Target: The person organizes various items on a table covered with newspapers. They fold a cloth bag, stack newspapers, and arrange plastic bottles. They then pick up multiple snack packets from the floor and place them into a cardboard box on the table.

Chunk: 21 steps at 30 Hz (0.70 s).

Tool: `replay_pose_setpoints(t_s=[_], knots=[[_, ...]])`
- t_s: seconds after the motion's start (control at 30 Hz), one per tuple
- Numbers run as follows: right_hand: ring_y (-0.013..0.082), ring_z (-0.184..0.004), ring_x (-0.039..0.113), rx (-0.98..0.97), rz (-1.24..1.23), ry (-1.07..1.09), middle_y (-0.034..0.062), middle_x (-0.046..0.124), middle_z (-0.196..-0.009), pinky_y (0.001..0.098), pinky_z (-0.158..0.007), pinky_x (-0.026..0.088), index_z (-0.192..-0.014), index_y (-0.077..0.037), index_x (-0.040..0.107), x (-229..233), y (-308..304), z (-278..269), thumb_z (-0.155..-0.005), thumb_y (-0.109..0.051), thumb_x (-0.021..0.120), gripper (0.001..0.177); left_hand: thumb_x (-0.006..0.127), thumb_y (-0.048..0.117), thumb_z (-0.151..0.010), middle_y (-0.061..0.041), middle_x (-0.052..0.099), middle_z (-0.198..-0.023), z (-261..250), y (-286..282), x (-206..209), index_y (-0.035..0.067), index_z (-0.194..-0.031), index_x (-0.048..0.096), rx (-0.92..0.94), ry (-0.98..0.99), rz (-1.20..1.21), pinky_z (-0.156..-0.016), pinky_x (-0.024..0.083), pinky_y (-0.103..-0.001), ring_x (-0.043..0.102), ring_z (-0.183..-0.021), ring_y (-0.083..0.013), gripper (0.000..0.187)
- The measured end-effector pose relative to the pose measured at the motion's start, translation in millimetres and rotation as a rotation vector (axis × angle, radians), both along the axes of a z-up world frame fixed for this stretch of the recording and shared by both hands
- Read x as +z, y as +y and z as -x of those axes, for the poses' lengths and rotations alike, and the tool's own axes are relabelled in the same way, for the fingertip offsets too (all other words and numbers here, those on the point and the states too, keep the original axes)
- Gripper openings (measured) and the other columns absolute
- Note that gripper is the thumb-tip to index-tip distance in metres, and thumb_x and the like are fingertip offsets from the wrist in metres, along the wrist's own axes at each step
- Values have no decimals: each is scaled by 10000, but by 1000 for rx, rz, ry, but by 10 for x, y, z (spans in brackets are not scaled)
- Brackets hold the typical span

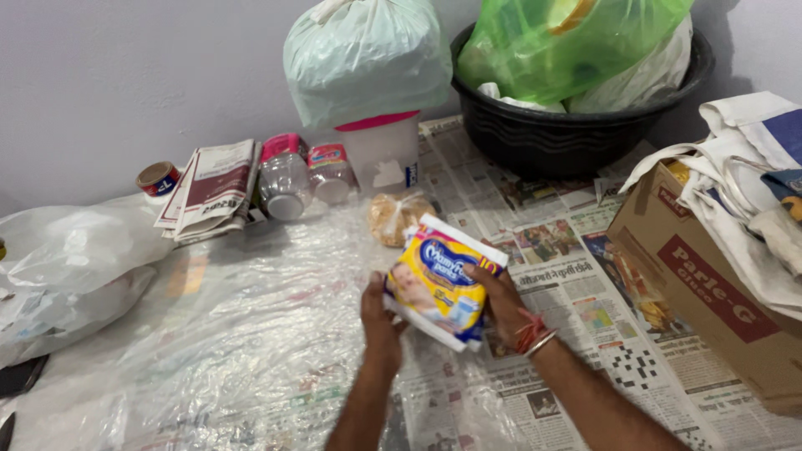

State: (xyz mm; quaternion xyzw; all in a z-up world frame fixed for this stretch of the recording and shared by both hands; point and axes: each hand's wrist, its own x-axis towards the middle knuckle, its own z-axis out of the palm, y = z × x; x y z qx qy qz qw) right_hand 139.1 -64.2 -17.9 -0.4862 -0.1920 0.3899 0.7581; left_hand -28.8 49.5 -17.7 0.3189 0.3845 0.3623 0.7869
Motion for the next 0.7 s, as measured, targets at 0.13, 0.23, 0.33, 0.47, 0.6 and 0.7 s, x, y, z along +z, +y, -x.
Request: replay_pose_setpoints(t_s=[0.13,0.23,0.33,0.47,0.6,0.7], knots=[[233,-1022,690,245,165,-19,147,711,-1182,385,-873,578,-1351,-2,593,-22,23,-183,-905,-407,675,608,613,553,-895,-106,755,-1131,96,229,-26,43,-1301,625,-405,-68,-82,-867,571,-349,720,-993,-204,652],[194,-1079,666,223,271,-174,131,688,-1250,336,-916,551,-1384,1,573,-45,132,-177,-955,-516,601,672,688,446,-892,-88,739,-1145,-5,108,-25,54,-1307,608,-515,-53,-218,-883,567,-336,711,-1015,-185,577],[134,-1144,651,135,345,-273,69,661,-1312,305,-964,523,-1419,-57,509,-8,183,-151,-966,-599,529,707,746,342,-864,-97,726,-1111,-55,4,17,46,-1289,586,-457,-20,-205,-859,584,-360,716,-990,-208,541],[183,-1045,689,216,383,51,83,697,-1217,379,-891,569,-1398,-87,529,92,104,-140,-892,-624,534,738,770,270,-819,-98,730,-1067,-102,-42,59,62,-1289,546,-287,-21,-128,-841,598,-385,727,-955,-226,560],[185,-1063,717,312,461,-104,106,738,-1228,357,-907,579,-1354,-33,630,119,7,-156,-863,-571,638,728,789,257,-802,-145,683,-1179,-221,-76,23,66,-1387,435,-202,-58,-92,-890,586,-409,698,-1037,-261,710],[179,-1082,723,341,530,-155,101,739,-1252,367,-913,585,-1344,-91,613,133,3,-342,-840,-564,655,693,790,297,-797,-144,630,-1301,-453,-53,-5,131,-1473,291,-178,1,-110,-963,560,-395,662,-1150,-252,857]])
